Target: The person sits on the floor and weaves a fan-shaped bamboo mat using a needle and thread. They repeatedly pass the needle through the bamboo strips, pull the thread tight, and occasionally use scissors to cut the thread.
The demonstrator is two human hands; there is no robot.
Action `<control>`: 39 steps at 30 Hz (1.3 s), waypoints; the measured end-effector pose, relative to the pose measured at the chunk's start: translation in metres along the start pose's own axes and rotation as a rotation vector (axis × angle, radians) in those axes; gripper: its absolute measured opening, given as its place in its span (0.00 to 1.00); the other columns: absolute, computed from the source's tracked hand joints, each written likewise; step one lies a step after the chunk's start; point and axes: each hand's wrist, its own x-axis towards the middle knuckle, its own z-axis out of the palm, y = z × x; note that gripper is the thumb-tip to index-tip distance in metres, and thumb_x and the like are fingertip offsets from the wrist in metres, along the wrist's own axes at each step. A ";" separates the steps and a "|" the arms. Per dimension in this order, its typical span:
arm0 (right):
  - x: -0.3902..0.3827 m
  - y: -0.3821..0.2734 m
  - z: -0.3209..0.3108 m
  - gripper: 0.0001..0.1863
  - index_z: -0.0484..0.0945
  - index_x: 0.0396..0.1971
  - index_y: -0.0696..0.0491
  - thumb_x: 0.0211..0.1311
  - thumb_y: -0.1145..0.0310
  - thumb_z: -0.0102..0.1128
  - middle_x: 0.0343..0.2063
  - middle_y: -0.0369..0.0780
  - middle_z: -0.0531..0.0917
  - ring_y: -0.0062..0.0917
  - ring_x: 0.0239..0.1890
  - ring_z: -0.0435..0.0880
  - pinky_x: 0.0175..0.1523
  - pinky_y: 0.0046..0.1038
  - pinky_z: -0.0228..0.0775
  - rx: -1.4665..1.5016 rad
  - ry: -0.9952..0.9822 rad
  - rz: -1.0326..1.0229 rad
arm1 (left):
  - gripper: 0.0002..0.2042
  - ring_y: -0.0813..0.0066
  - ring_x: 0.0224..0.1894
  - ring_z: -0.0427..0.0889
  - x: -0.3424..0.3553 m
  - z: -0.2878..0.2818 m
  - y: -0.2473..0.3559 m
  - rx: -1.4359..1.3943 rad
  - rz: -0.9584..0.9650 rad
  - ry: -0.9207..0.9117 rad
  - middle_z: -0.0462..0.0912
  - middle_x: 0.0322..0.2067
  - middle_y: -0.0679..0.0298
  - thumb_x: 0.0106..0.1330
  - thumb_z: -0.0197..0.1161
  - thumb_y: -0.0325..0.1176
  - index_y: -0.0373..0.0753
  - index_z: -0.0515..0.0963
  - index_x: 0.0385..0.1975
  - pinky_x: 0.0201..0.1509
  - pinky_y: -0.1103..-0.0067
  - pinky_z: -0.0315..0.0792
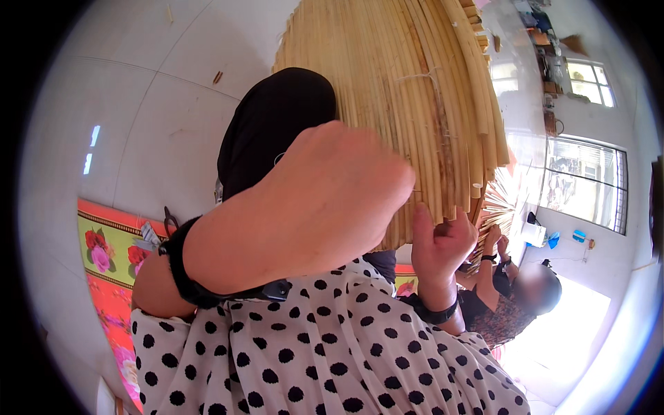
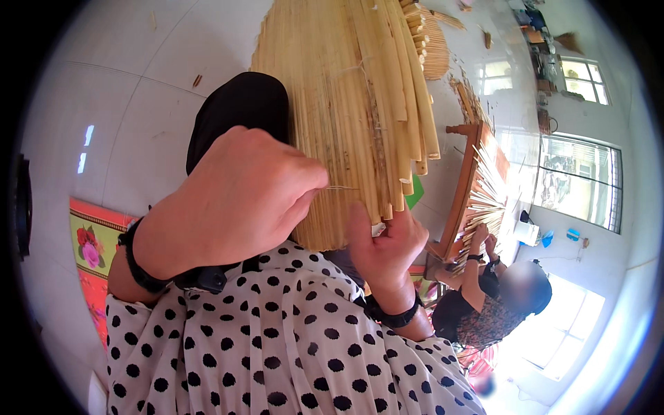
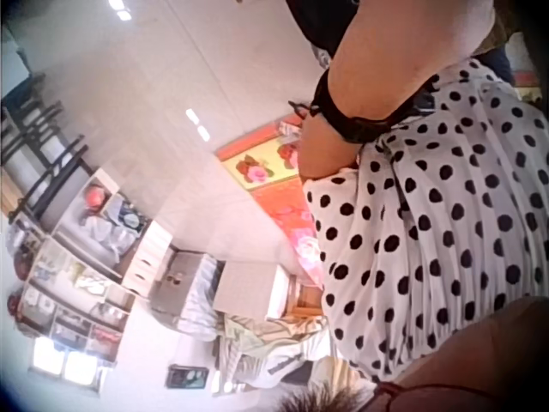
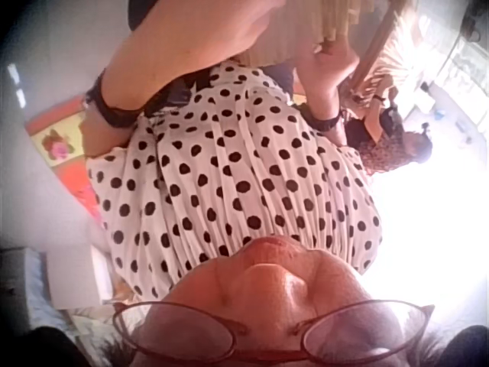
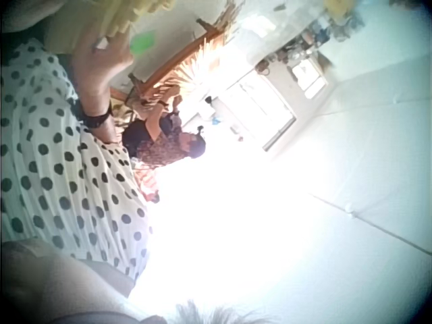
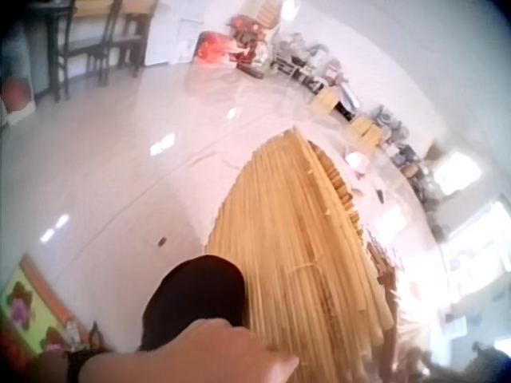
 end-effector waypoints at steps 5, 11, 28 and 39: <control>-0.003 0.004 0.002 0.15 0.80 0.42 0.59 0.54 0.73 0.67 0.20 0.41 0.83 0.18 0.17 0.77 0.25 0.22 0.67 0.013 0.023 0.006 | 0.05 0.54 0.20 0.77 0.008 -0.007 0.002 -0.033 0.010 -0.012 0.74 0.13 0.55 0.49 0.61 0.25 0.35 0.75 0.14 0.25 0.66 0.71; -0.003 0.005 0.003 0.13 0.79 0.40 0.60 0.54 0.74 0.66 0.19 0.40 0.82 0.18 0.16 0.76 0.25 0.21 0.67 0.046 0.029 0.017 | 0.06 0.54 0.19 0.78 0.012 -0.012 0.007 -0.058 0.010 -0.025 0.73 0.13 0.53 0.49 0.62 0.26 0.35 0.75 0.14 0.25 0.66 0.72; -0.001 0.002 0.005 0.11 0.79 0.32 0.63 0.54 0.73 0.70 0.16 0.36 0.80 0.11 0.13 0.71 0.18 0.16 0.57 0.040 0.077 -0.017 | 0.03 0.57 0.21 0.77 -0.007 -0.009 0.003 0.000 -0.036 -0.059 0.75 0.16 0.58 0.51 0.61 0.22 0.35 0.74 0.19 0.24 0.68 0.68; 0.000 0.000 0.004 0.11 0.79 0.31 0.62 0.54 0.71 0.70 0.15 0.35 0.79 0.10 0.12 0.67 0.18 0.17 0.53 0.034 0.076 -0.020 | 0.02 0.57 0.21 0.78 -0.003 -0.002 0.004 -0.055 -0.032 -0.028 0.76 0.16 0.58 0.51 0.61 0.22 0.35 0.75 0.20 0.24 0.68 0.69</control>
